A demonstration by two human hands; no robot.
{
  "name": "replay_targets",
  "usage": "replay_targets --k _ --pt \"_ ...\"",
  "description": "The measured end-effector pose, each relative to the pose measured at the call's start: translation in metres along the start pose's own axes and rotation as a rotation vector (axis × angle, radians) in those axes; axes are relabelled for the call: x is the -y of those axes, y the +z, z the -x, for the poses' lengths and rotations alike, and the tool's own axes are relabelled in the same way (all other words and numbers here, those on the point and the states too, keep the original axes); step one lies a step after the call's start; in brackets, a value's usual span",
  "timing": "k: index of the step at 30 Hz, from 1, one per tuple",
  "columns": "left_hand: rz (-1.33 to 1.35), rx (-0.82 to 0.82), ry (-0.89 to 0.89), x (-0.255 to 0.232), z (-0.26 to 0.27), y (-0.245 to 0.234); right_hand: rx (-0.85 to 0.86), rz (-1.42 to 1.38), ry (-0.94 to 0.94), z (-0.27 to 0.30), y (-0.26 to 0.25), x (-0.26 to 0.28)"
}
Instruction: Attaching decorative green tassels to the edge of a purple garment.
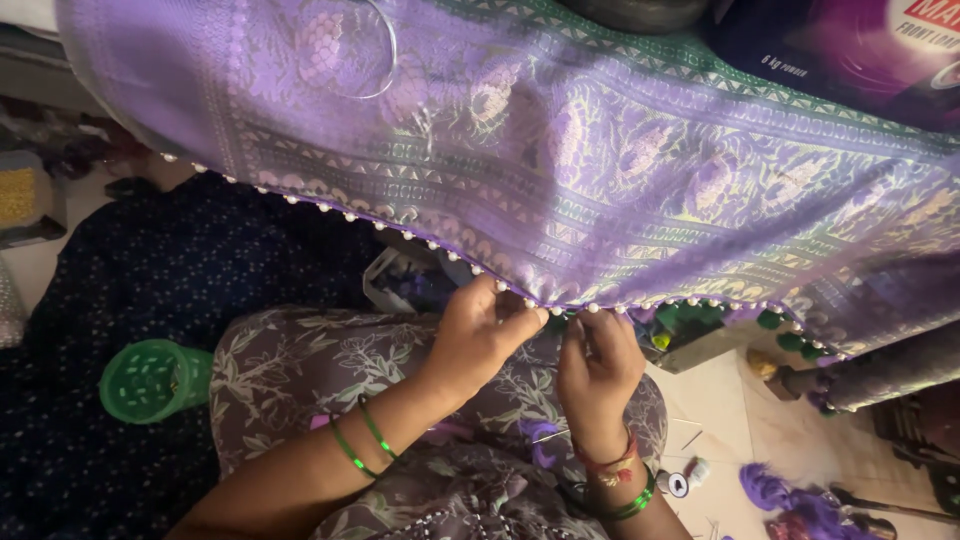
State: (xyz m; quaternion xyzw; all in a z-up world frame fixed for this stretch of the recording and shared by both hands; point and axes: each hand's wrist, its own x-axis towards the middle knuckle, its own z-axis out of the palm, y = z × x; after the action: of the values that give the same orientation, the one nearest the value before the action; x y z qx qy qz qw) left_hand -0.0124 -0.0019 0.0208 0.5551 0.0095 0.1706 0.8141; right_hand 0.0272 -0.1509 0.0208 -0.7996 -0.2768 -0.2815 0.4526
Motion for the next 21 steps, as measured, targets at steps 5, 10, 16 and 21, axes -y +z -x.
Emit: replay_targets --k 5,10,16,21 --pt "0.121 0.028 -0.016 -0.001 0.001 0.0 -0.003 -0.039 -0.015 -0.001 -0.001 0.001" --pt "-0.052 0.013 -0.018 0.001 0.001 -0.001 0.025 -0.038 0.075 0.012 0.007 -0.016" --pt "0.284 0.094 -0.243 0.012 -0.004 -0.004 0.176 -0.933 0.63 -0.012 0.011 0.018" --pt "0.265 0.154 -0.188 -0.003 -0.006 0.002 0.196 -1.264 0.698 -0.02 -0.001 0.017"
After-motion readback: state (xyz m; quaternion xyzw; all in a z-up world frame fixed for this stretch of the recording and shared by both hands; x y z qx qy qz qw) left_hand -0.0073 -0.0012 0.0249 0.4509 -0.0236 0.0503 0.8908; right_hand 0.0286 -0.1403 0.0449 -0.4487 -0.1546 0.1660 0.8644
